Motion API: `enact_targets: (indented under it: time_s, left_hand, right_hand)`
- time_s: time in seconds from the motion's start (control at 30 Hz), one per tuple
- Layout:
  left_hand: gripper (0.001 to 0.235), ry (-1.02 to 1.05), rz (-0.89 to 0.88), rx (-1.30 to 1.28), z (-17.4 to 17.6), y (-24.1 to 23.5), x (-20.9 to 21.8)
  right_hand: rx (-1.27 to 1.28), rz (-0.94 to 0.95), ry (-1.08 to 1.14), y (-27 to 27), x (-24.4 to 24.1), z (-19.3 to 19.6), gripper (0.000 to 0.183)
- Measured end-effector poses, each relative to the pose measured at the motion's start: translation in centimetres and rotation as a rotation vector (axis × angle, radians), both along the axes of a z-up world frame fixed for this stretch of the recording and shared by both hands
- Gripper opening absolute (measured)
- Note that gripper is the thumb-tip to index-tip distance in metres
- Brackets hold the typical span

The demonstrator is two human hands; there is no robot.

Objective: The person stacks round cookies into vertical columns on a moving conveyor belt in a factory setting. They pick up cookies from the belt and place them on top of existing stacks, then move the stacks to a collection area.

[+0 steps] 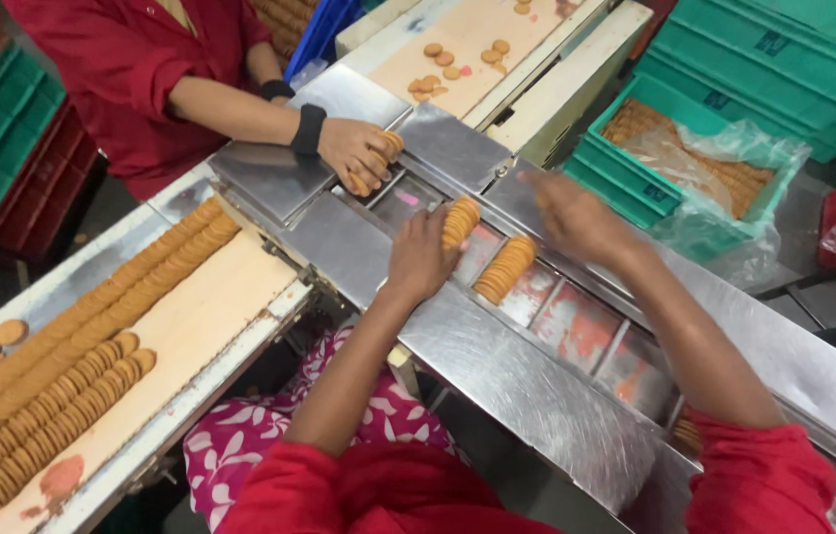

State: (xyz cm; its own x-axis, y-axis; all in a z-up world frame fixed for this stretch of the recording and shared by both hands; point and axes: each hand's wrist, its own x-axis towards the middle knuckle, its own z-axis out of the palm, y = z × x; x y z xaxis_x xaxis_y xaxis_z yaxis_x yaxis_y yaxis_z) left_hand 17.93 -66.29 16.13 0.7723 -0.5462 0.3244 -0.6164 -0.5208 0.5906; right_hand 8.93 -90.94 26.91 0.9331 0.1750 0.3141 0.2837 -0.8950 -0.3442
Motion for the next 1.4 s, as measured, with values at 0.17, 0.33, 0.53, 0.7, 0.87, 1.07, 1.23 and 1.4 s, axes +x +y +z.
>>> enact_targets:
  time_s: [0.17, 0.33, 0.53, 0.7, 0.87, 1.07, 1.23, 1.4]
  left_hand:
    - [0.077, -0.392, -0.090, 0.069, -1.2, 7.2, -4.9]
    - [0.068, -0.190, -0.202, 0.091, -2.7, 13.0, -9.9]
    - [0.073, -0.089, -0.021, 0.134, -7.1, 20.4, -14.4]
    - [0.060, 0.016, 0.426, 0.251, -11.9, 35.2, -16.1]
    - [0.043, -0.193, 0.848, 0.195, -13.8, 52.2, -17.6]
    - [0.048, -0.247, 1.019, 0.421, -13.7, 63.2, -14.5]
    - [0.057, -0.257, 0.885, 0.458, -14.9, 66.0, -11.5]
    - [0.056, -0.339, 0.756, 0.276, -16.4, 62.8, -10.5]
  right_hand:
    - [0.000, 0.042, -0.270, 4.5, 1.3, 2.9, 0.046]
    - [-0.088, 0.295, -0.106, 17.4, 4.3, 4.1, 0.035]
    - [-0.183, 0.735, -0.069, 37.1, 10.0, -2.2, 0.023]
    - [-0.255, 0.614, 0.186, 50.3, 14.9, -14.6, 0.026]
    - [-0.383, 0.427, 0.282, 55.7, 18.4, -23.2, 0.026]
    - [0.039, 0.390, 0.455, 58.6, 15.1, -24.3, 0.041]
    - [0.144, 0.610, 0.330, 60.9, 11.9, -23.4, 0.060]
    - [0.048, 0.667, 0.183, 58.6, 11.8, -23.2, 0.065]
